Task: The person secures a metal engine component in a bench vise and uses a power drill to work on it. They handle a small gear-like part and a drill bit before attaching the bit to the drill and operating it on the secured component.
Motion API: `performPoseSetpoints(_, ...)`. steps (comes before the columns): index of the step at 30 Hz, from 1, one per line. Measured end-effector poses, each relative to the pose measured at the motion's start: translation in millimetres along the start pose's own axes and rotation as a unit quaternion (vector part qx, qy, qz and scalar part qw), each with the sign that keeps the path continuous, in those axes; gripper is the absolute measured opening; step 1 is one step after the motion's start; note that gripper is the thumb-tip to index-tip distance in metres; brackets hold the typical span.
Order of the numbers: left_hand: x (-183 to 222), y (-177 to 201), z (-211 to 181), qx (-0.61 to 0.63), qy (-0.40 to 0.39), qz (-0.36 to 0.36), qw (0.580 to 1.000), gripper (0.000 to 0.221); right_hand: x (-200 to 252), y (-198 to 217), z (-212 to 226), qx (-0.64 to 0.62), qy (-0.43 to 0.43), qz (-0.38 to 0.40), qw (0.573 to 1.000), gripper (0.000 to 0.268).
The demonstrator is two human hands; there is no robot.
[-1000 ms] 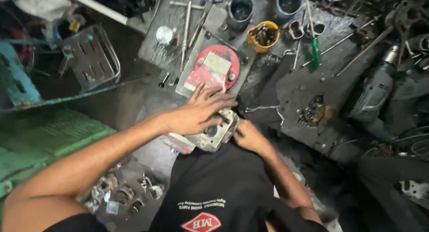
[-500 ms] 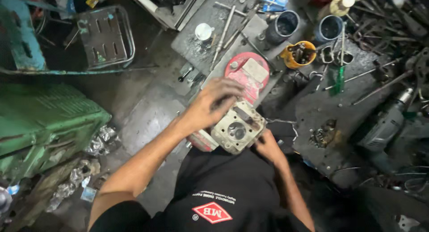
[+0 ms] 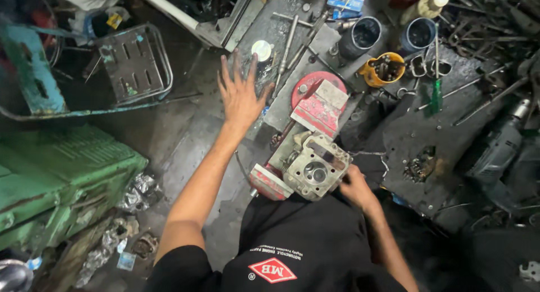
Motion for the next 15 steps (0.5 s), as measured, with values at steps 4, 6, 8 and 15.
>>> performPoseSetpoints(4,-16.2,-15.0,4.5,-0.02,-0.01,0.006,1.0,0.085,2.3,-6.0,6.9,0.012,0.05,-0.009,0.999,0.051)
performPoseSetpoints(6,-20.4,-17.5,5.6,-0.023,-0.014,-0.001,1.0,0.086,5.0,-6.8,0.6,0.022,0.047,-0.015,0.999,0.051)
performPoseSetpoints(8,-22.5,-17.1,6.7,-0.032,-0.014,-0.012,0.999,0.087,6.4,-5.7,-6.1,0.027,0.041,-0.025,0.999,0.05)
performPoseSetpoints(15,-18.3,-23.6,3.9,-0.053,-0.017,0.04,0.998,0.085,13.5,-9.2,-25.5,0.026,0.011,-0.056,0.998,0.048)
Point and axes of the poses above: each hand's wrist, its own x-axis away from the middle knuckle, its own y-axis out of the back of the hand, z = x × y, the point moved 8 cm from there along -x, towards the middle knuckle, and after that the axes turned 6 degrees about -x, right-handed, at the moved point
